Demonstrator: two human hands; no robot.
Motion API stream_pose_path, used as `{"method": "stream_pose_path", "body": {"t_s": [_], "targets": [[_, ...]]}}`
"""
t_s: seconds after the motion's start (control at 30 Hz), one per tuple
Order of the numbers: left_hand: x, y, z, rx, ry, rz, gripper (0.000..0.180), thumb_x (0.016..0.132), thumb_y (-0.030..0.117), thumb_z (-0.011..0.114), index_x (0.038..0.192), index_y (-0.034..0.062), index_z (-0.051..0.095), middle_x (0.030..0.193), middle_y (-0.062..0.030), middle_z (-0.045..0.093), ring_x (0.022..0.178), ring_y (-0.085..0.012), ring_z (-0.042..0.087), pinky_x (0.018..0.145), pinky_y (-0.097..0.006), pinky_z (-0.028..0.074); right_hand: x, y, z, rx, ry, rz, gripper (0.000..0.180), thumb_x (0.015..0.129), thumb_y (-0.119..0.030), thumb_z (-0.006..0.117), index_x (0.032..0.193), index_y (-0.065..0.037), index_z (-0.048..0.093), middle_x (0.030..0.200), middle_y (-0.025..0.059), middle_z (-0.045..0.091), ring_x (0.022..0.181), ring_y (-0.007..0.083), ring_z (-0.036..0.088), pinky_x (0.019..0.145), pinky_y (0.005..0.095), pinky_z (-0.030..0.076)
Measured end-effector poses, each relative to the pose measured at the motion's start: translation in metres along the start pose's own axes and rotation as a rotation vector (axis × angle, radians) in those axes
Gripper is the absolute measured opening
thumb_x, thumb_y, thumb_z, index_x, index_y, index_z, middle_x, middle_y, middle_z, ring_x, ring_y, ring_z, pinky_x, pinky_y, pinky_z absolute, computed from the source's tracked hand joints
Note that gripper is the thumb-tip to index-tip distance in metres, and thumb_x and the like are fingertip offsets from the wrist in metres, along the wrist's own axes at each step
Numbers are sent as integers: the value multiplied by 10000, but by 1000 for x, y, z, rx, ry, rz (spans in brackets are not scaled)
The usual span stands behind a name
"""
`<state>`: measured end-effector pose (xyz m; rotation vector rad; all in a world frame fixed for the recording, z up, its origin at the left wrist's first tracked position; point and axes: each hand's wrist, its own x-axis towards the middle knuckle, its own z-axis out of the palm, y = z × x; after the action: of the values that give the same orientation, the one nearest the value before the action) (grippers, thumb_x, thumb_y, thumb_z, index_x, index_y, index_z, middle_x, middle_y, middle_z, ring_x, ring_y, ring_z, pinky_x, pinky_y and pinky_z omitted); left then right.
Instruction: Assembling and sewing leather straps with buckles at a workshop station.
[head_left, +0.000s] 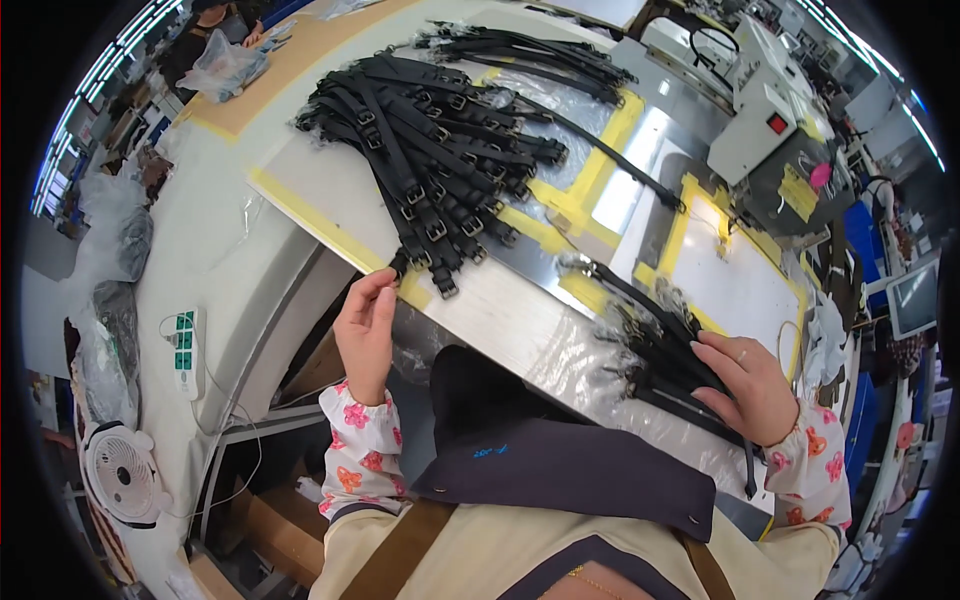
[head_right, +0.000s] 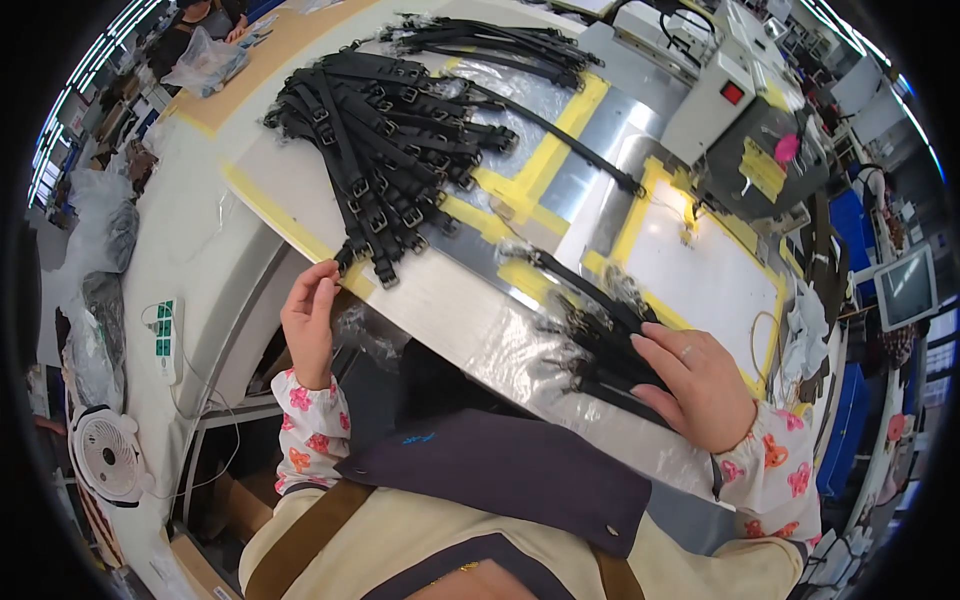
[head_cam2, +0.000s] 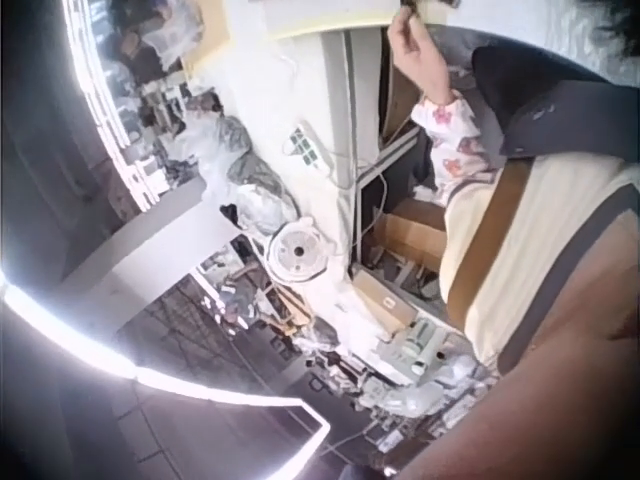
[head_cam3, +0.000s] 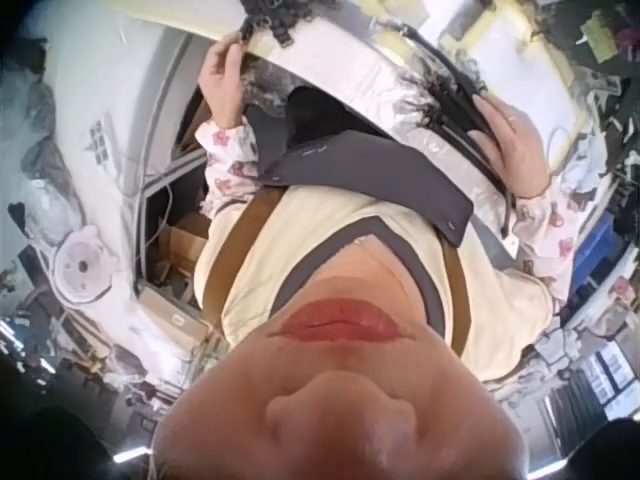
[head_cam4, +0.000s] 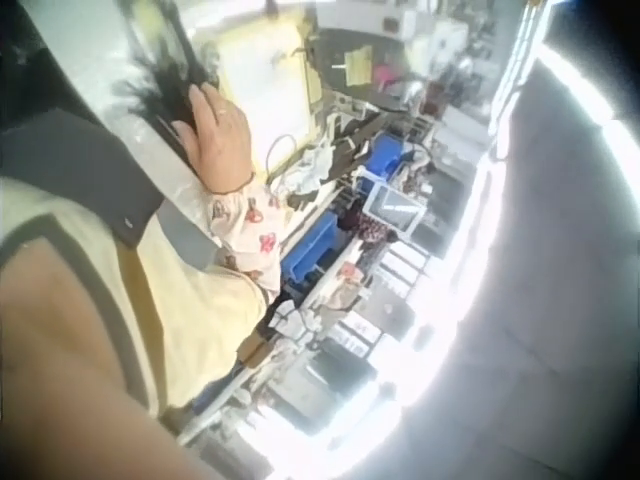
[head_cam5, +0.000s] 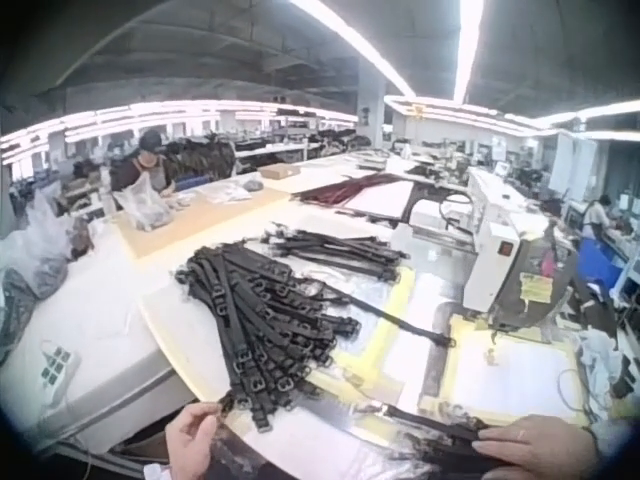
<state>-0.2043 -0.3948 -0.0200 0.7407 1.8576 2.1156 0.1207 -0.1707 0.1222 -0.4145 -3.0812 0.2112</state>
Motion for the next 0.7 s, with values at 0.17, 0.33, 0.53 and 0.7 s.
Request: {"method": "stream_pose_path", "body": {"t_s": [0.17,0.33,0.53,0.7], "targets": [[83,18,-25,-83,90,-18,310,901,119,527,1172,-31,513,1116,-94,578,1026,-157,536,911,-284,411,167,-10,-9,275,-72,-279,391,769,-156,672,1112,-16,549,1047,168,588,938,341,575,800,376,471],[165,26,-30,-183,-14,-49,424,902,181,536,1264,-10,426,1272,-101,471,1112,-162,473,950,-293,369,365,-16,13,285,79,-387,409,804,-223,646,1122,13,545,1031,193,598,921,299,602,811,356,471],[203,1,-40,-554,180,-438,417,890,186,552,1234,-15,427,1142,-83,519,1085,-185,484,967,-303,357,517,0,31,223,-39,-70,620,790,-453,615,1167,32,525,1087,184,601,1008,292,584,865,345,455],[220,3,-53,-648,143,-675,372,897,202,540,1196,-1,453,1142,-93,518,1072,-193,494,960,-309,368,574,16,56,292,-22,30,757,735,-580,597,1163,41,531,1116,201,585,1043,316,563,907,353,433]]}}
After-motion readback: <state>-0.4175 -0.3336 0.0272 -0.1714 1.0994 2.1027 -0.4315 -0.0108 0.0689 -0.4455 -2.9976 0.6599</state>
